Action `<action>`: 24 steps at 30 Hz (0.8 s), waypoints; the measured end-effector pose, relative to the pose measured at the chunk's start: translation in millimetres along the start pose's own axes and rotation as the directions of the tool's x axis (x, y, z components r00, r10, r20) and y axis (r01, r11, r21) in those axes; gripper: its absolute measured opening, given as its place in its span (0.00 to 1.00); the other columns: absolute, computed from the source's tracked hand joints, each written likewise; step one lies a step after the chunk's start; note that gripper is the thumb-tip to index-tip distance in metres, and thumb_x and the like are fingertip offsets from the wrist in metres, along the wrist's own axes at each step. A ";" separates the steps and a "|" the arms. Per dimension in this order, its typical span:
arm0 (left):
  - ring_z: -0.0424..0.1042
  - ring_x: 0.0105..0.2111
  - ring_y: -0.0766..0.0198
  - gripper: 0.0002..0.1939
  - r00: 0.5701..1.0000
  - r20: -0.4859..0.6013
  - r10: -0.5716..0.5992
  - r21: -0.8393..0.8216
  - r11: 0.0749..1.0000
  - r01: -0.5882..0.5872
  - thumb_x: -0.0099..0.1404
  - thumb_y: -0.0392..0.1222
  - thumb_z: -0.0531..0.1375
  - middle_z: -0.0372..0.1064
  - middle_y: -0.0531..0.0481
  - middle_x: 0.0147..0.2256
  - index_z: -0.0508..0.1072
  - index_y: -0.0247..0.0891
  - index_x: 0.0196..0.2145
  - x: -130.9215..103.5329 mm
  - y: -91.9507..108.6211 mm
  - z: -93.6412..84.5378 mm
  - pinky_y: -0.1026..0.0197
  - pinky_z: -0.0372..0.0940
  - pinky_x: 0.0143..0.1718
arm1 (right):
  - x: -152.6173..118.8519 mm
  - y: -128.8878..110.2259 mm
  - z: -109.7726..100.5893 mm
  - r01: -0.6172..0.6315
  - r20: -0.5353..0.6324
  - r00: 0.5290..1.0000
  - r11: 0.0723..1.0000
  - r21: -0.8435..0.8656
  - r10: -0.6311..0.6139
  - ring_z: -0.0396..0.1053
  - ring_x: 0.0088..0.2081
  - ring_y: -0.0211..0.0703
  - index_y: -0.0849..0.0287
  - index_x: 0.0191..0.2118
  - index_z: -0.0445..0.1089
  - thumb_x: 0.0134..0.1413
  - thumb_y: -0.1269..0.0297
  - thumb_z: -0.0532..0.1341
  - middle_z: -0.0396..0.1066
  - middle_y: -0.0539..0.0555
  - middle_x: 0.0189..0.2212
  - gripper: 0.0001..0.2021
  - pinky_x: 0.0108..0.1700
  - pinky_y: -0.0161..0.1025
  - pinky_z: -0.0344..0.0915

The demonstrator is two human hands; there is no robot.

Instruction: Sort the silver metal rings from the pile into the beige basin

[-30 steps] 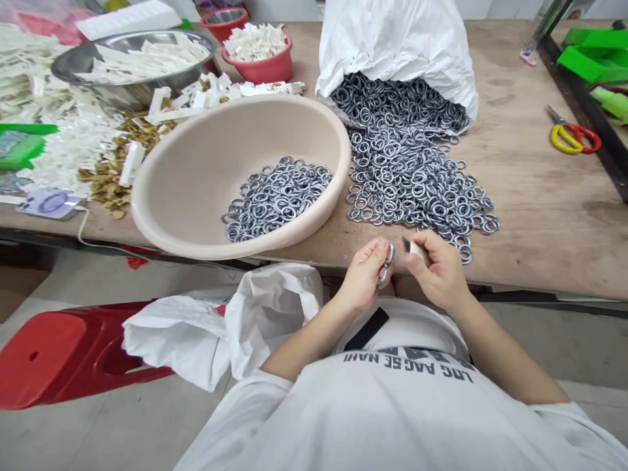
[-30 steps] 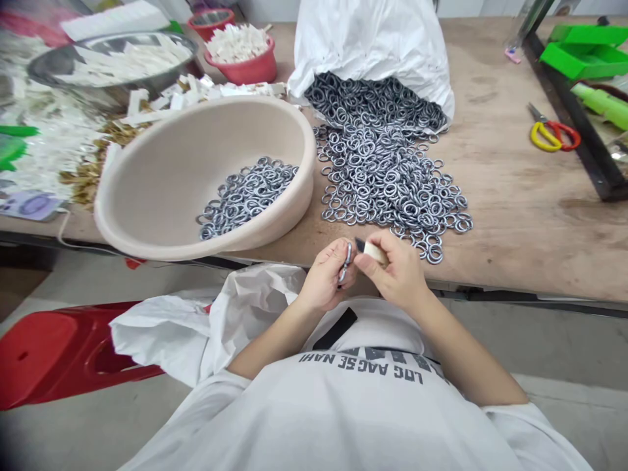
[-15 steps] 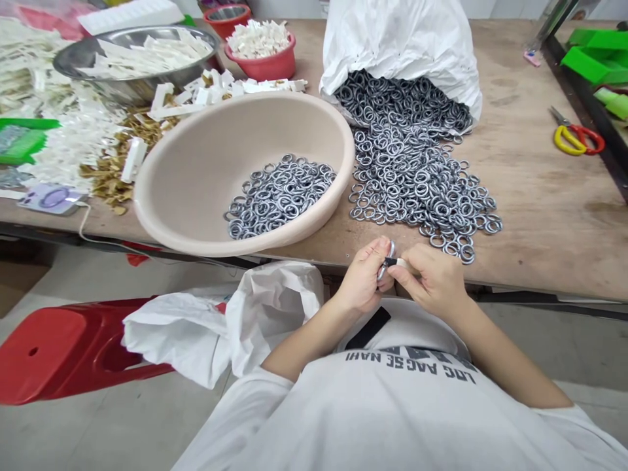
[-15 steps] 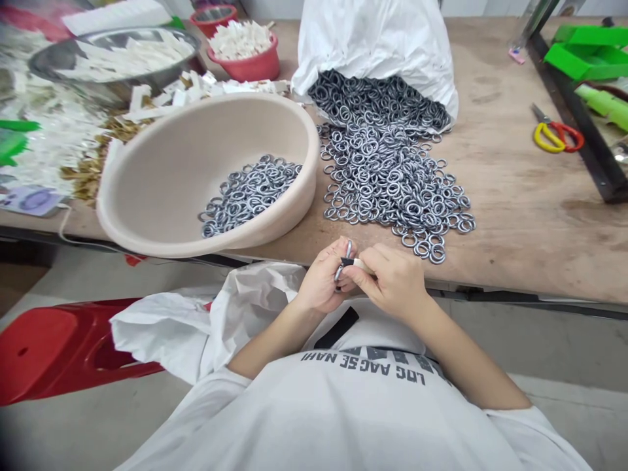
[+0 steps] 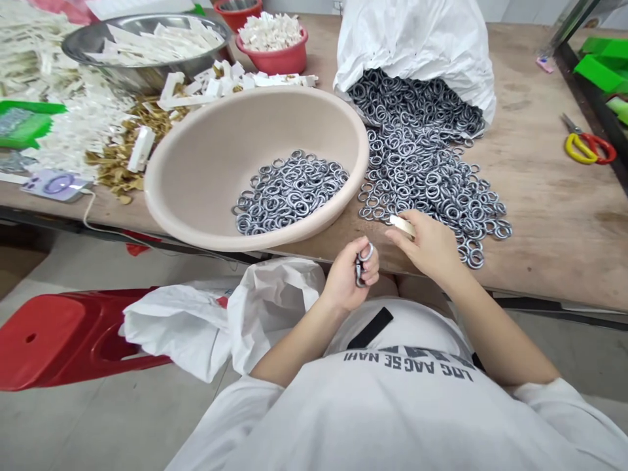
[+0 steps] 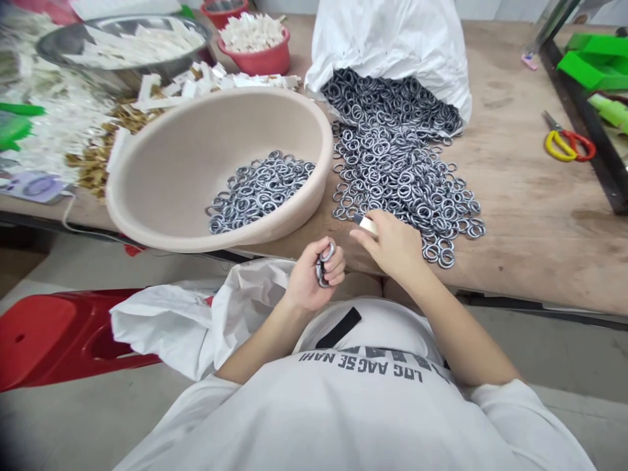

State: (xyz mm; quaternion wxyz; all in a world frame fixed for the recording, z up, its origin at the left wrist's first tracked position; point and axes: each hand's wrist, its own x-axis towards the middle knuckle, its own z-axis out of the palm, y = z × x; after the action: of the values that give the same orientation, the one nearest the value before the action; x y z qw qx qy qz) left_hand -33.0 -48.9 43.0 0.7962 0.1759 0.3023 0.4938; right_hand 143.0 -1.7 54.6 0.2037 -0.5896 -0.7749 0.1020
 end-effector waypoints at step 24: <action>0.56 0.18 0.78 0.13 0.975 -0.177 0.132 0.049 0.991 -0.125 0.58 0.44 0.67 0.60 0.59 0.25 0.68 0.37 0.34 26.1 7.1 7.6 0.74 0.44 0.13 | 26.6 10.7 16.1 -0.009 -0.039 0.999 1.000 0.013 0.009 0.70 0.36 0.47 0.57 0.40 0.75 0.63 0.58 0.59 0.72 0.56 0.39 0.10 0.34 0.40 0.56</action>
State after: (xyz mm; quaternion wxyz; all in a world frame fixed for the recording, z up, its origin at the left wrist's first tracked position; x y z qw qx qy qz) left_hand -24.2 -22.3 44.8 0.7284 0.1646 0.3702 0.5525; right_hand 139.5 28.1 41.1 0.2223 -0.5935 -0.7675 0.0963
